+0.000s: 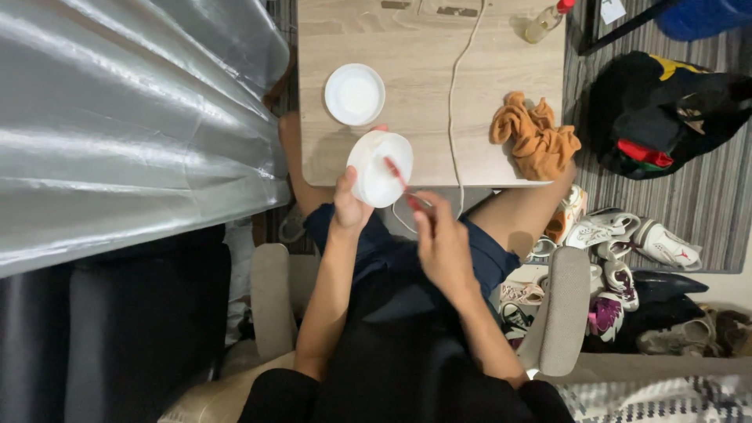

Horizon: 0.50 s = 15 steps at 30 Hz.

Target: Applying a substance from a container to a small shoe component using a thin applicator tool at a repair bench.

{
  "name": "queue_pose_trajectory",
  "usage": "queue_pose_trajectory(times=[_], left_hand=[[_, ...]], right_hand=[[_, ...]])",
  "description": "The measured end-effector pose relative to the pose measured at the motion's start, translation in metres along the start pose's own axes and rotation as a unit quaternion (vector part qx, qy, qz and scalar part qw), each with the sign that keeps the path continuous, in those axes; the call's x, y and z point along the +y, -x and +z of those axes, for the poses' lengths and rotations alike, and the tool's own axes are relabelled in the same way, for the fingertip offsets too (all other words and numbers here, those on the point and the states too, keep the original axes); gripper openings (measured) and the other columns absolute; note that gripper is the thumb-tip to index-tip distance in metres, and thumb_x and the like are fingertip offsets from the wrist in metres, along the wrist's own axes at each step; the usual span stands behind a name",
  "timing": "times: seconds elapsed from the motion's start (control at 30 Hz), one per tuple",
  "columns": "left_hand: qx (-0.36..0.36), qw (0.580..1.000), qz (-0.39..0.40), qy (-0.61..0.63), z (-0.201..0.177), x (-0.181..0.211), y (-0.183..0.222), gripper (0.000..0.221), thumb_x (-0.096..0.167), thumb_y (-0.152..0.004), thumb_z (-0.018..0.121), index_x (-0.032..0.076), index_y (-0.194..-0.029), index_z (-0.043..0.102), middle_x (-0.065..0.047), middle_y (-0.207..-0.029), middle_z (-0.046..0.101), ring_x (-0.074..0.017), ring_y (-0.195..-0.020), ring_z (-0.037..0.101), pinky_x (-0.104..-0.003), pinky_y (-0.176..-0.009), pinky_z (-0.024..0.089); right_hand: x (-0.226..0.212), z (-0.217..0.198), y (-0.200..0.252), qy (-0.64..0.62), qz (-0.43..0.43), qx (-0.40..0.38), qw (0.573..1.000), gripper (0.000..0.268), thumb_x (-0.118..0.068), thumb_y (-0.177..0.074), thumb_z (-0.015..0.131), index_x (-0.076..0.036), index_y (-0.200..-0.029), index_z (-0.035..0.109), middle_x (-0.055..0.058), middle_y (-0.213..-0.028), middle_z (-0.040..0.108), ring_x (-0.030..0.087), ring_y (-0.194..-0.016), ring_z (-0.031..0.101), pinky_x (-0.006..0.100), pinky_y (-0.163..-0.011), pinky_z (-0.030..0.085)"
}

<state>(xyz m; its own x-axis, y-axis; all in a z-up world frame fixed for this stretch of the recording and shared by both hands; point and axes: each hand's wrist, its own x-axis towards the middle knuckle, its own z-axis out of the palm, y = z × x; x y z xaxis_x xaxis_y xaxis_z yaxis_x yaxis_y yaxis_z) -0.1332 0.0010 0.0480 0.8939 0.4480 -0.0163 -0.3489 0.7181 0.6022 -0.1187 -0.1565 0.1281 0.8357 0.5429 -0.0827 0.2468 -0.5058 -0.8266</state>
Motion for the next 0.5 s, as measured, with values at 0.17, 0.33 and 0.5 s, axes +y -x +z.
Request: queue_pose_trajectory(times=[0.17, 0.33, 0.5], left_hand=[[-0.007, 1.0, 0.012, 0.005, 0.004, -0.004, 0.002, 0.071, 0.049, -0.102, 0.044, -0.001, -0.153, 0.036, -0.024, -0.144, 0.053, -0.0354, -0.131, 0.054, -0.052, -0.119, 0.036], [-0.006, 0.999, 0.037, 0.012, 0.009, -0.007, 0.005, 0.068, 0.049, -0.104, 0.041, -0.002, -0.149, 0.043, -0.024, -0.142, 0.056, -0.0342, -0.129, 0.056, -0.051, -0.118, 0.037], [-0.009, 0.998, 0.016, 0.054, 0.038, 0.001, 0.008, 0.063, 0.05, -0.105, 0.042, 0.0, -0.14, 0.054, -0.023, -0.132, 0.063, -0.0323, -0.124, 0.061, -0.052, -0.115, 0.04]], right_hand=[[0.003, 0.004, 0.008, 0.027, -0.041, 0.071, 0.996, 0.023, -0.008, -0.102, 0.06, -0.005, -0.125, 0.066, 0.024, -0.103, 0.075, 0.041, -0.093, 0.074, 0.044, -0.075, 0.061], [-0.004, -0.009, 0.013, 0.038, -0.068, 0.078, 0.994, 0.024, -0.009, -0.1, 0.064, -0.005, -0.123, 0.068, 0.019, -0.102, 0.076, 0.039, -0.091, 0.074, 0.045, -0.071, 0.061], [-0.014, -0.011, 0.023, 0.056, -0.065, 0.098, 0.992, 0.021, -0.009, -0.101, 0.064, -0.004, -0.121, 0.069, 0.02, -0.101, 0.076, 0.038, -0.089, 0.074, 0.042, -0.071, 0.061]])
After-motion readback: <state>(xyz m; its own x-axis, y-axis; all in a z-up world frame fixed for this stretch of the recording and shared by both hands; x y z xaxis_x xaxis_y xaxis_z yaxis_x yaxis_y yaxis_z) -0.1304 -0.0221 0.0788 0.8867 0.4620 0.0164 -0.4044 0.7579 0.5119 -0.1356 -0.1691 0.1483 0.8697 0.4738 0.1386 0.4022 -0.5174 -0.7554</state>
